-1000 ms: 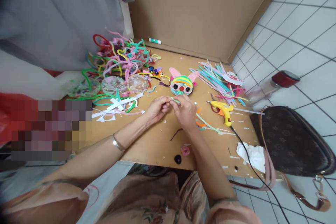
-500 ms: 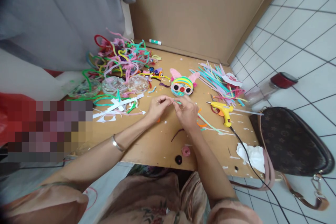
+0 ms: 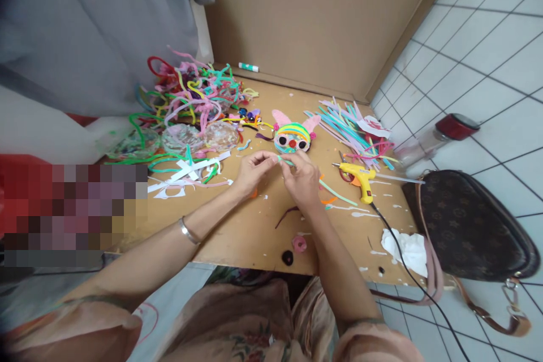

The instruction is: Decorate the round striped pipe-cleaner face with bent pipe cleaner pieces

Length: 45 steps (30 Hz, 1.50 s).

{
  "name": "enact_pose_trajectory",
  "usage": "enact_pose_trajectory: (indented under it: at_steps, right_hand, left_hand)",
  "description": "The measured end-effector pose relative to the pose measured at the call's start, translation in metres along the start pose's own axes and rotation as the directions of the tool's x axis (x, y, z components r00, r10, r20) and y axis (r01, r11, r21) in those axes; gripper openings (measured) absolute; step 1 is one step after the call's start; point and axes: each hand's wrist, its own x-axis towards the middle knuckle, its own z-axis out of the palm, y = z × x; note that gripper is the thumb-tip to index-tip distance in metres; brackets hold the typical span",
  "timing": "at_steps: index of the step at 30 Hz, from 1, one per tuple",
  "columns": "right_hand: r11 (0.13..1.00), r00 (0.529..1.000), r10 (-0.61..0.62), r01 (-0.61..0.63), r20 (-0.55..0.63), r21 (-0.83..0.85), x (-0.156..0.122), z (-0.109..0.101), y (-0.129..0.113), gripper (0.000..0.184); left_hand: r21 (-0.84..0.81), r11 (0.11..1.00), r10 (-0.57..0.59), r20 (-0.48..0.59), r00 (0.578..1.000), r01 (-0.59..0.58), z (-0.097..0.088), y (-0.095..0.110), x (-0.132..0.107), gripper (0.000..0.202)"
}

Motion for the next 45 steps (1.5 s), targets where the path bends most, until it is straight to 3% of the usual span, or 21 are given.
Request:
enact_pose_trajectory:
  at_steps: [11,18,28,39,45]
  right_hand:
    - [0.988,0.997,-0.072,0.076,0.038,-0.133,-0.002,-0.003,-0.002,0.018]
    - [0.988,0.993,-0.108,0.113,0.045,-0.106,-0.002,-0.004,-0.001,0.02]
    - [0.991,0.995,-0.098,0.1,0.033,-0.085,-0.001,-0.005,-0.002,0.021]
    - [0.973,0.982,-0.144,0.163,0.121,-0.166,0.002,-0.006,0.002,0.022]
    - [0.973,0.988,-0.15,0.155,0.04,-0.173,-0.001,-0.003,-0.003,0.022]
  left_hand:
    - [-0.183,0.976,-0.106,0.058,0.993,0.115,0.001,-0.006,0.002,0.025]
    - [-0.216,0.96,-0.163,0.093,0.982,0.18,0.001,-0.001,0.002,0.024]
    - [-0.193,0.959,-0.186,0.121,0.975,0.207,-0.003,0.003,0.006,0.03]
    - [0.057,0.993,-0.113,0.175,0.978,0.104,-0.01,0.015,0.008,0.025]
    - [-0.062,0.988,-0.137,0.114,0.984,0.145,-0.005,0.013,0.007,0.017]
